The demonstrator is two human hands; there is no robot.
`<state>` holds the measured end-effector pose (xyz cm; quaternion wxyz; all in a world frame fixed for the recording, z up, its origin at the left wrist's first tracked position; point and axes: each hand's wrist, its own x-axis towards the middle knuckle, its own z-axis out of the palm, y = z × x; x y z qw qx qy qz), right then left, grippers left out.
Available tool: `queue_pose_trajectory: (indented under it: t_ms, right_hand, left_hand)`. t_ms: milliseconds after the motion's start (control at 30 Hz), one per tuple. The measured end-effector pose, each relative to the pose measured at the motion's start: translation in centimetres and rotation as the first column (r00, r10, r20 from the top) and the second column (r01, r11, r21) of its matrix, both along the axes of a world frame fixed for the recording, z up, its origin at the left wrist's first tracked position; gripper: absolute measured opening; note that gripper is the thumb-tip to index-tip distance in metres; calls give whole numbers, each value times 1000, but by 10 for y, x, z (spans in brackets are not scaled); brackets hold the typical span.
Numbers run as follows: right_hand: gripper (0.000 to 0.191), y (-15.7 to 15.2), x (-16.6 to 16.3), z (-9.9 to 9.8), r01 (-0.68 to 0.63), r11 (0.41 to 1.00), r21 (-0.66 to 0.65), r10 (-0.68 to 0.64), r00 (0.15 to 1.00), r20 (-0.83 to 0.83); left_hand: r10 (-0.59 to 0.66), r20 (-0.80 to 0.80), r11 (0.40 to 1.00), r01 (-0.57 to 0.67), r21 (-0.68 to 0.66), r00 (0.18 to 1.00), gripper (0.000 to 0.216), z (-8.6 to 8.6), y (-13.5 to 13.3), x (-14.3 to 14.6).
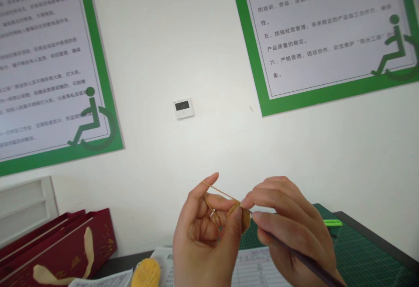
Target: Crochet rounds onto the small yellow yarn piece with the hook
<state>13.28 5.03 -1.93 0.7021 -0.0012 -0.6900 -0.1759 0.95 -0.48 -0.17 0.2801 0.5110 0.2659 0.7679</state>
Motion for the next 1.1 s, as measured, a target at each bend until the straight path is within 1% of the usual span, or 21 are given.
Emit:
queue_pose_trajectory:
  t_ms: [133, 200, 267, 433, 533, 600, 667, 733, 767, 800, 833, 867, 900, 933, 1033, 1100]
  right_hand:
    - [16, 4, -5, -1, -166, 984, -66, 163, 985, -60]
    - [17, 6, -8, -5, -268, 956, -117, 257, 961, -100]
    - [19, 7, -11, -9, -354, 926, -129, 334, 930, -155]
    - [16, 6, -22, -8, -478, 868, -137, 435, 863, -259]
    - [13, 10, -25, -8, -523, 836, -166, 475, 842, -256]
    - [11, 17, -24, -10, -505, 843, -186, 465, 858, -220]
    - [11, 23, -23, -14, -419, 894, -157, 390, 902, -184]
    - [18, 27, -21, -18, -243, 969, -53, 231, 957, -175]
    - [23, 27, -20, -20, -128, 992, 15, 129, 974, -185]
    - [26, 26, -20, -20, -20, 997, 71, 34, 980, -196]
    - [28, 23, -19, -20, 63, 993, 97, -42, 978, -205]
    - [26, 20, -19, -20, 111, 989, 97, -89, 974, -208]
    - [23, 16, -18, -19, 121, 990, 69, -106, 975, -196]
    - [20, 12, -16, -17, 97, 995, 20, -91, 978, -187]
    - [17, 4, -12, -15, -24, 996, -83, 9, 984, -177]
    - [15, 3, -9, -14, -132, 972, -192, 90, 973, -211]
  left_hand:
    - [-129, 24, 989, 130, -71, 991, 65, 1, 1, -5]
    - [-164, 41, 981, 167, -94, 986, 70, 1, 1, -7]
    - [-191, 57, 976, 195, -99, 980, 73, 1, 2, -7]
    - [-230, 99, 965, 240, -104, 968, 74, 1, 2, -8]
    - [-259, 122, 956, 272, -111, 958, 78, 2, 3, -10]
    - [-286, 137, 947, 302, -110, 948, 83, 2, 3, -11]
    - [-295, 150, 943, 313, -114, 944, 85, 2, 3, -11]
    - [-274, 157, 948, 294, -124, 949, 85, 3, 3, -10]
    - [-258, 152, 952, 278, -131, 954, 85, 3, 3, -9]
    - [-238, 139, 958, 256, -132, 961, 85, 3, 2, -8]
    - [-212, 121, 966, 227, -124, 970, 86, 3, 2, -7]
    - [-182, 100, 975, 193, -112, 978, 87, 2, 1, -6]
    - [-155, 80, 982, 162, -98, 985, 87, 2, 1, -4]
    - [-128, 63, 987, 134, -84, 990, 87, 2, 0, -3]
    - [-82, 44, 994, 85, -64, 996, 84, 2, -1, -1]
    - [-75, 38, 995, 77, -61, 996, 82, 3, -1, -2]
